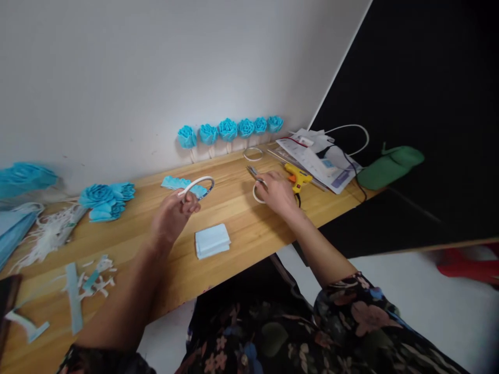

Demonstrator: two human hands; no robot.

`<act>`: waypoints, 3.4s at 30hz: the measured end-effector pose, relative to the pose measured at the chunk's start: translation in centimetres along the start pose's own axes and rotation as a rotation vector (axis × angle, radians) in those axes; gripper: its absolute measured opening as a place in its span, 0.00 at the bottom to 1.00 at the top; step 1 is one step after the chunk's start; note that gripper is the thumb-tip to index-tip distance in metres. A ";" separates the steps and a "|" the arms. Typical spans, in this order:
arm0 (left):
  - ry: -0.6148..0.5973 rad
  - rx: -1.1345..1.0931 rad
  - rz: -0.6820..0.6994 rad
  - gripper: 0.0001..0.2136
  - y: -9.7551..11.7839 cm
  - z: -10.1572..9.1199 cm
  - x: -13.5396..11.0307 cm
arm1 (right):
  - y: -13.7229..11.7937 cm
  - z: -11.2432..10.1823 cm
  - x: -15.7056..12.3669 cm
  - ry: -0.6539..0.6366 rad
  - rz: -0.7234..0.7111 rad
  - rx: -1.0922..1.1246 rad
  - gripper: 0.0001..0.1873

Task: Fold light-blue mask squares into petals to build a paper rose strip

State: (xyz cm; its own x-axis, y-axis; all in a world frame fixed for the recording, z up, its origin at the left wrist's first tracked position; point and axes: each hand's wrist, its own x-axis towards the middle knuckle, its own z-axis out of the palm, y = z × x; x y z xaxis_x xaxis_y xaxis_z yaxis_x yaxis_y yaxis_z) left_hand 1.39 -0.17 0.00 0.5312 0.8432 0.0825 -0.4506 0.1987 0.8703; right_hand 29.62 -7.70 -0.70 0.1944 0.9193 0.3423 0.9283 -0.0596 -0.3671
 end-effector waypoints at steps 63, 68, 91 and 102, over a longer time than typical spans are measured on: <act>0.001 0.159 0.146 0.17 -0.1 0.0 -0.6 | -10.4 0.4 -3.1 -0.890 0.135 1.673 0.30; 0.022 0.202 0.138 0.15 0.0 0.3 -0.5 | -10.2 0.7 -3.3 -0.899 0.178 1.679 0.29; 0.098 0.140 0.127 0.22 0.1 0.1 -0.1 | -8.5 0.6 -6.0 -0.791 -0.028 1.637 0.31; 0.166 0.023 0.003 0.29 0.2 0.7 -0.1 | -8.6 0.8 -5.5 -0.905 -0.044 1.623 0.29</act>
State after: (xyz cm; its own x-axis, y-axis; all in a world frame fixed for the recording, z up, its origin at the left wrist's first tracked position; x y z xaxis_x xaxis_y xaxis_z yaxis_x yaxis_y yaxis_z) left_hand 1.79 -0.58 0.48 0.4031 0.9151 0.0060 -0.4346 0.1857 0.8813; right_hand 20.28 -11.93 -0.11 -0.5322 0.8441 0.0653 -0.3525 -0.1509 -0.9236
